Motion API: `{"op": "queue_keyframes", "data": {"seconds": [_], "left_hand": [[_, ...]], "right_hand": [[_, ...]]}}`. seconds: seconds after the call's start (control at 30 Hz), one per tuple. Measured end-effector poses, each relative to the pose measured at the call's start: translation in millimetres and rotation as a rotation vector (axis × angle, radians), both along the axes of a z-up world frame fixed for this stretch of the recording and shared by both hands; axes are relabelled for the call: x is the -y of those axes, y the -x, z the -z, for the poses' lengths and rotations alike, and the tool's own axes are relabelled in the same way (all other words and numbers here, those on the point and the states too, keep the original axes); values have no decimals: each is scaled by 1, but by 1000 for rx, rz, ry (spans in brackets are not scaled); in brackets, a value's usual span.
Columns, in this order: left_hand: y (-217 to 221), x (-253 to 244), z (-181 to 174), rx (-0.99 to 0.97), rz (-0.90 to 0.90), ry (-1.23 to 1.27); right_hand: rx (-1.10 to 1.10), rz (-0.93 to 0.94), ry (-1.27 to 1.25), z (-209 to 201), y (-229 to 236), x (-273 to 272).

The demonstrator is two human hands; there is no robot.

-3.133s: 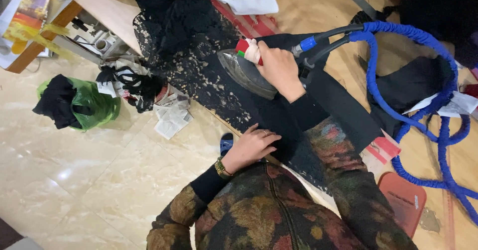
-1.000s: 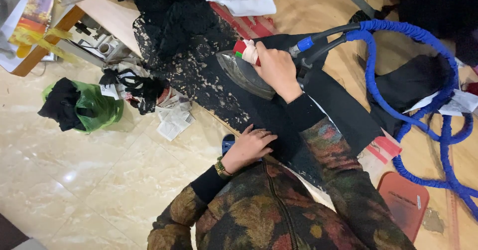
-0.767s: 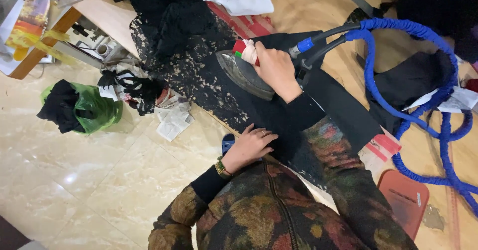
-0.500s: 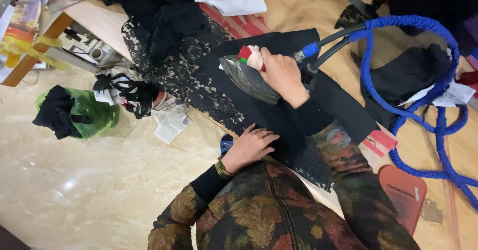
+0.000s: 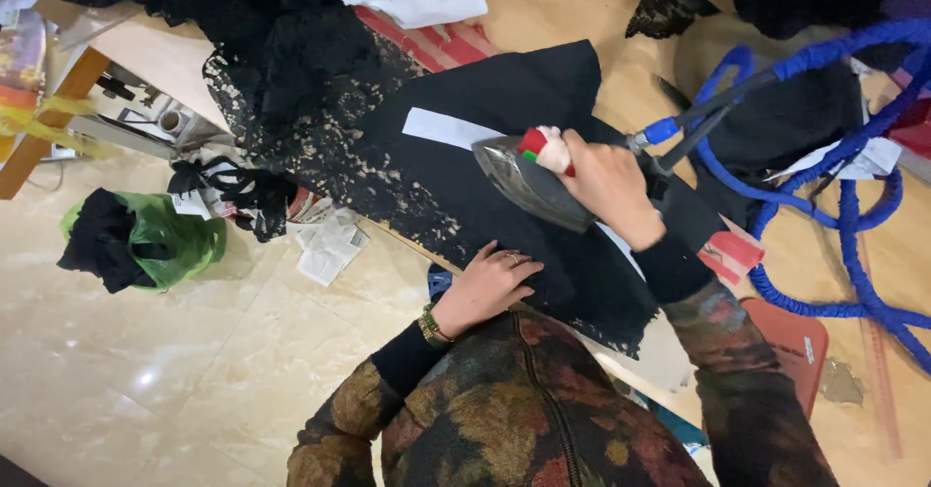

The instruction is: The person irons a piece of black lace fabric with a white paper template on top using a steam iron. They then use scissors to cut the black fabric along the curved edge of the white template.

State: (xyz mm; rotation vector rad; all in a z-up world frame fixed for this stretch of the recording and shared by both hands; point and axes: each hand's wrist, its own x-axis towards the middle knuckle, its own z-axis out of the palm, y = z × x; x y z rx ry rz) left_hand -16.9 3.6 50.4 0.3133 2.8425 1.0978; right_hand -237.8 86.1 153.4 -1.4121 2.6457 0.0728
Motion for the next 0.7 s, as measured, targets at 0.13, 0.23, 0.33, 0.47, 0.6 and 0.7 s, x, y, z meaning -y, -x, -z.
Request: {"op": "queue_keyframes", "data": {"seconds": [0.13, 0.23, 0.33, 0.47, 0.6, 0.7], "left_hand": [[0, -3, -3, -6, 5, 18], [1, -4, -5, -18, -6, 27], [0, -5, -10, -8, -16, 5], [-1, -8, -1, -32, -45, 9], [-4, -7, 1, -39, -60, -32], [-3, -2, -8, -30, -46, -36]], "right_hand": [[-23, 23, 3, 6, 1, -27], [-58, 29, -9, 5, 1, -35], [-74, 35, 13, 2, -4, -34], [-134, 30, 20, -1, -7, -31], [-189, -10, 52, -3, -9, -28], [-169, -21, 75, -5, -9, -18]]}}
